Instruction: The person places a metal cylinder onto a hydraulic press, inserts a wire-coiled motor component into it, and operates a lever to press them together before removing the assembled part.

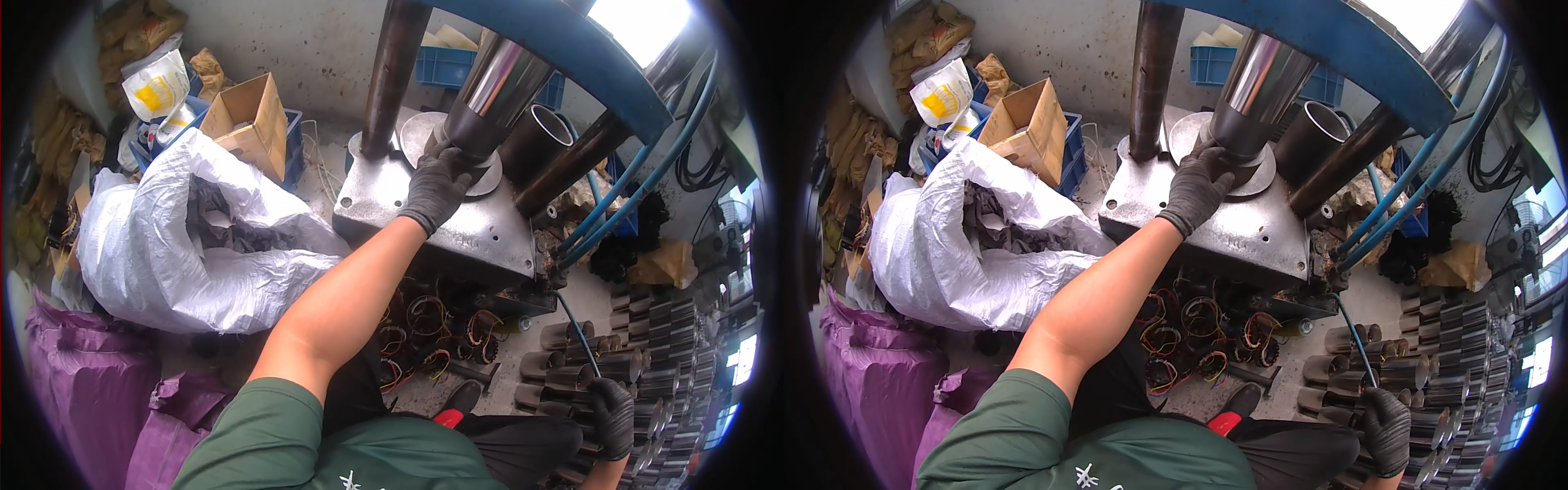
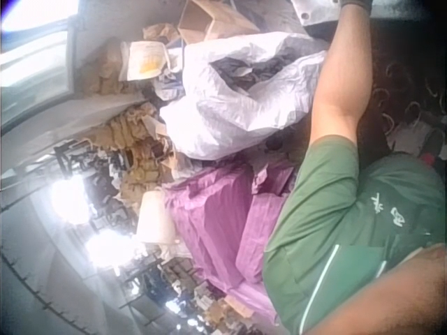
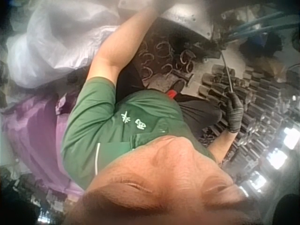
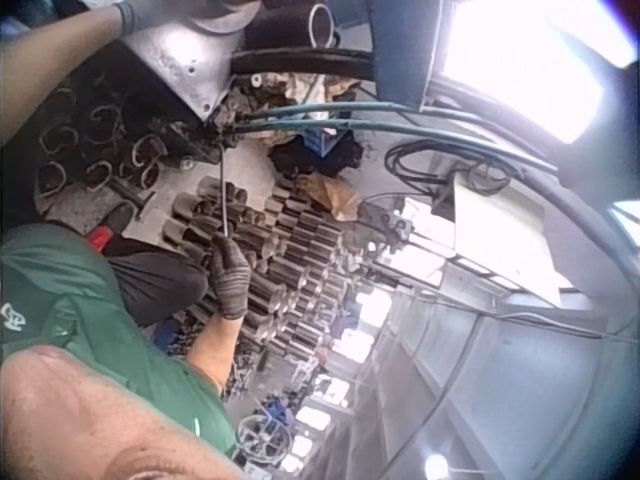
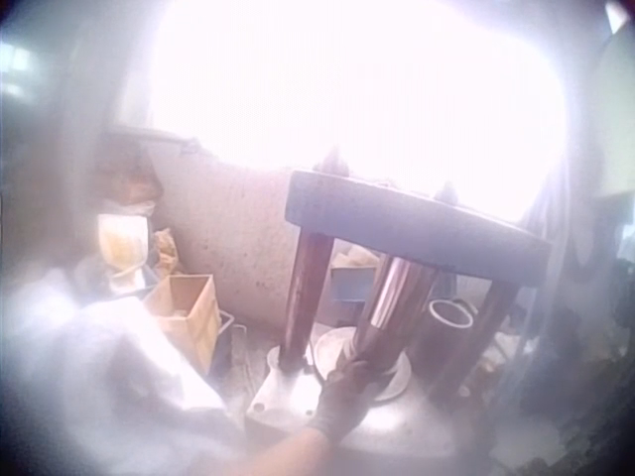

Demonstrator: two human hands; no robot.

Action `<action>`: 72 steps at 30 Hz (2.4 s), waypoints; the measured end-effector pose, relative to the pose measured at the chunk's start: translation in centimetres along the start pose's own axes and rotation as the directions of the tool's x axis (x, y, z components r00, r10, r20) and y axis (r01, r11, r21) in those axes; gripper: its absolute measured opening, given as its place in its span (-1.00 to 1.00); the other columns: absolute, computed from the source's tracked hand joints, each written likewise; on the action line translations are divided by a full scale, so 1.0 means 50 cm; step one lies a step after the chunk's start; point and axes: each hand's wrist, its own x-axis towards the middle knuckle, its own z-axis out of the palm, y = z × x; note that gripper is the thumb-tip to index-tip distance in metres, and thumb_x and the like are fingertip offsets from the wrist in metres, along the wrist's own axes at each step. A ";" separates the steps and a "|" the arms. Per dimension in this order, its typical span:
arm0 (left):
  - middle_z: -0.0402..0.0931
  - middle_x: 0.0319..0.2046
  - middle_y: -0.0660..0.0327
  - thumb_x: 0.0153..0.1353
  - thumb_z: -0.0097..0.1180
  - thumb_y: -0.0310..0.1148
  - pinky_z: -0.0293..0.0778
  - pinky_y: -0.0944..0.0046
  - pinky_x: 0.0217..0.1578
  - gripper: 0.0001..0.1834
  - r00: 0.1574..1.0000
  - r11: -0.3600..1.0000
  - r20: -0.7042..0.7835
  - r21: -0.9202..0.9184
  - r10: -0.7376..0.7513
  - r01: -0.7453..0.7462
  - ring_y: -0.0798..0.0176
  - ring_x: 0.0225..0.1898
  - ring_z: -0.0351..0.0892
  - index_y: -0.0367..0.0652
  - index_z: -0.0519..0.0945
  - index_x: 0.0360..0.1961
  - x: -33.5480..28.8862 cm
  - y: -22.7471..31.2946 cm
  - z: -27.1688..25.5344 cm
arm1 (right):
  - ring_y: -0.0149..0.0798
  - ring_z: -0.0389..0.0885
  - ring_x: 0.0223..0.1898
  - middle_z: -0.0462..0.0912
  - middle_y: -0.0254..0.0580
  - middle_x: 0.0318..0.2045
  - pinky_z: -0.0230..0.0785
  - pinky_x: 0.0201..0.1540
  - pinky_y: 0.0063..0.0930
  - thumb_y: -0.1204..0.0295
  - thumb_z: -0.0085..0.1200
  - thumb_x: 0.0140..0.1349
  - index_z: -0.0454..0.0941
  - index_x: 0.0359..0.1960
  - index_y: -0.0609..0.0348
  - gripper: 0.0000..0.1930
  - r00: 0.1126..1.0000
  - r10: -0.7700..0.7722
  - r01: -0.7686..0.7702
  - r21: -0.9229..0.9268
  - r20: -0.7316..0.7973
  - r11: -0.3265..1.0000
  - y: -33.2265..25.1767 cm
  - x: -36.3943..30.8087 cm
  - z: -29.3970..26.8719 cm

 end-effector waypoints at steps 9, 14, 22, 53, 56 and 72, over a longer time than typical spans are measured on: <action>0.44 0.33 -0.04 0.19 0.36 -0.30 0.37 -0.03 0.37 -0.39 1.000 1.000 -0.002 0.019 -0.014 0.014 -0.17 0.31 0.44 -0.21 0.54 0.27 -0.004 0.006 -0.004 | 0.15 0.75 -0.24 0.75 0.15 -0.26 0.60 -0.10 -0.13 0.58 0.09 0.20 0.71 -0.11 0.32 -0.75 0.986 0.062 -0.074 0.076 0.152 0.994 0.026 0.002 -0.003; 0.54 0.22 -0.07 0.20 0.37 -0.34 0.41 0.00 0.33 -0.43 0.998 0.997 -0.057 -0.067 0.033 -0.037 -0.15 0.25 0.53 -0.21 0.55 0.24 0.005 -0.021 -0.013 | 0.13 0.76 -0.27 0.73 0.12 -0.38 0.60 -0.13 -0.12 0.50 0.11 0.21 0.72 -0.16 0.28 -0.78 0.942 -0.155 0.205 -0.143 0.297 0.968 0.043 0.005 0.007; 0.63 0.04 -0.05 0.16 0.38 -0.24 0.53 -0.05 0.16 -0.62 0.962 0.937 -0.252 0.301 -0.100 0.176 -0.12 0.11 0.62 -0.07 0.70 0.01 0.001 -0.086 -0.099 | -0.12 0.70 0.05 0.72 -0.01 -0.02 0.52 0.16 -0.27 0.64 0.00 0.46 0.63 0.05 0.35 -0.78 0.671 -0.361 0.346 -0.156 -0.648 0.925 0.057 0.193 -0.114; 0.12 0.56 -0.09 0.34 0.14 0.17 -0.03 -0.23 0.54 -0.11 0.652 0.714 0.733 0.349 0.196 -0.607 -0.20 0.60 0.03 -0.17 0.26 0.52 -0.166 0.057 0.141 | -0.31 0.69 -0.29 0.69 -0.08 -0.36 0.53 -0.18 -0.36 0.39 0.16 0.44 0.64 -0.15 0.32 -0.80 0.663 -0.417 0.380 -0.200 -0.622 0.903 0.037 0.426 -0.223; 0.13 0.56 -0.07 0.35 0.14 0.17 -0.06 -0.22 0.56 -0.10 0.556 0.711 0.790 0.235 0.258 -0.663 -0.16 0.60 0.03 -0.17 0.24 0.54 -0.213 0.087 0.148 | -0.35 0.67 -0.31 0.69 -0.12 -0.38 0.52 -0.21 -0.38 0.39 0.15 0.44 0.64 -0.15 0.31 -0.81 0.664 -0.387 0.377 -0.160 -0.639 0.912 0.044 0.416 -0.221; 0.50 0.29 0.01 0.25 0.25 0.00 0.28 -0.11 0.39 -0.35 0.527 0.819 0.781 0.035 0.336 -0.573 -0.12 0.38 0.40 -0.08 0.55 0.30 -0.183 0.162 0.066 | -0.16 0.65 -0.33 0.66 -0.04 -0.38 0.49 -0.19 -0.31 0.41 0.12 0.44 0.60 -0.17 0.33 -0.82 0.668 -0.414 0.368 -0.209 -0.619 0.906 0.074 0.415 -0.227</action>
